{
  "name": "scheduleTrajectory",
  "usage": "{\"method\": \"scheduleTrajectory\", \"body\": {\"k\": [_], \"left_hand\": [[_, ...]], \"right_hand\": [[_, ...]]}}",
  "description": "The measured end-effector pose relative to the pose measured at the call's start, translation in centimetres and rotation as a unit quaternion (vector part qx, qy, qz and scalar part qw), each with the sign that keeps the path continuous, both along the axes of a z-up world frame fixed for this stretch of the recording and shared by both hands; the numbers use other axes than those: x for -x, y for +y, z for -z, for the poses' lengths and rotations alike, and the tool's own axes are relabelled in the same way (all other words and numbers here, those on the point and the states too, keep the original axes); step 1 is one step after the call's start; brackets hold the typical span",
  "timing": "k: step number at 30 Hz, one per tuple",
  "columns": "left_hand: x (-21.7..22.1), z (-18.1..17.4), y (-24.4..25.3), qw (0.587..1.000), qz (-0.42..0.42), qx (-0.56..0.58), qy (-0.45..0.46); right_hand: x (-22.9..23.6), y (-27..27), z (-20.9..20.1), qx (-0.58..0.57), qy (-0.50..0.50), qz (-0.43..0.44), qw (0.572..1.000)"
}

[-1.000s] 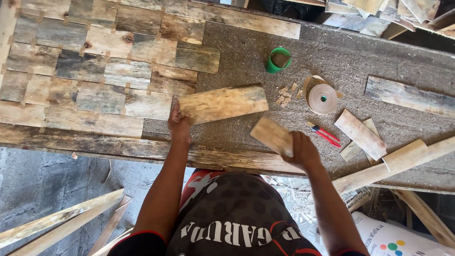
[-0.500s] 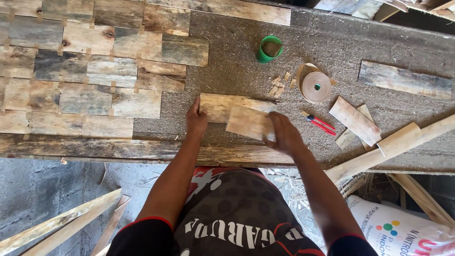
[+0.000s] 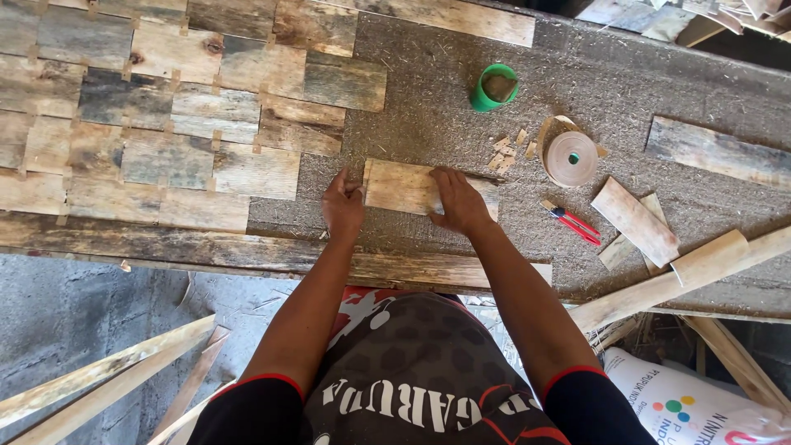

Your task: Cutting and arranging small wooden planks to create a pattern on a larger wooden surface.

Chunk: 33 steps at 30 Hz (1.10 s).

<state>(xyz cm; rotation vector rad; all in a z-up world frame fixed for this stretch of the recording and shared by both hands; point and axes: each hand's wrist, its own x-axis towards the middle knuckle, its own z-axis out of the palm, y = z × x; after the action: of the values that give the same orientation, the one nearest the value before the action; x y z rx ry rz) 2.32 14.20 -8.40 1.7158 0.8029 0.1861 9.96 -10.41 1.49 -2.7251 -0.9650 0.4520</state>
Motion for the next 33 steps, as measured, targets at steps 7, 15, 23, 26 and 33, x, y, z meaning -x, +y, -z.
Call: {"method": "scheduleTrajectory", "body": {"k": [7, 15, 23, 26, 33], "left_hand": [[0.0, 1.0, 0.3, 0.997, 0.026, -0.064, -0.027], [0.1, -2.2, 0.3, 0.997, 0.051, -0.063, 0.012], [0.0, -2.1, 0.8, 0.991, 0.086, -0.102, 0.018], [-0.2, -1.4, 1.0, 0.987, 0.101, -0.122, 0.007], [-0.5, -1.2, 0.9, 0.982, 0.107, -0.152, 0.014]], "right_hand": [[0.2, 0.7, 1.1, 0.001, -0.024, -0.012, 1.000], [-0.4, 1.7, 1.1, 0.078, 0.016, 0.020, 0.997], [-0.2, 1.8, 1.5, 0.123, -0.002, 0.014, 0.992], [-0.1, 1.9, 1.0, 0.098, 0.013, 0.028, 0.995], [1.0, -0.9, 4.0, -0.070, -0.044, 0.178, 0.981]]}}
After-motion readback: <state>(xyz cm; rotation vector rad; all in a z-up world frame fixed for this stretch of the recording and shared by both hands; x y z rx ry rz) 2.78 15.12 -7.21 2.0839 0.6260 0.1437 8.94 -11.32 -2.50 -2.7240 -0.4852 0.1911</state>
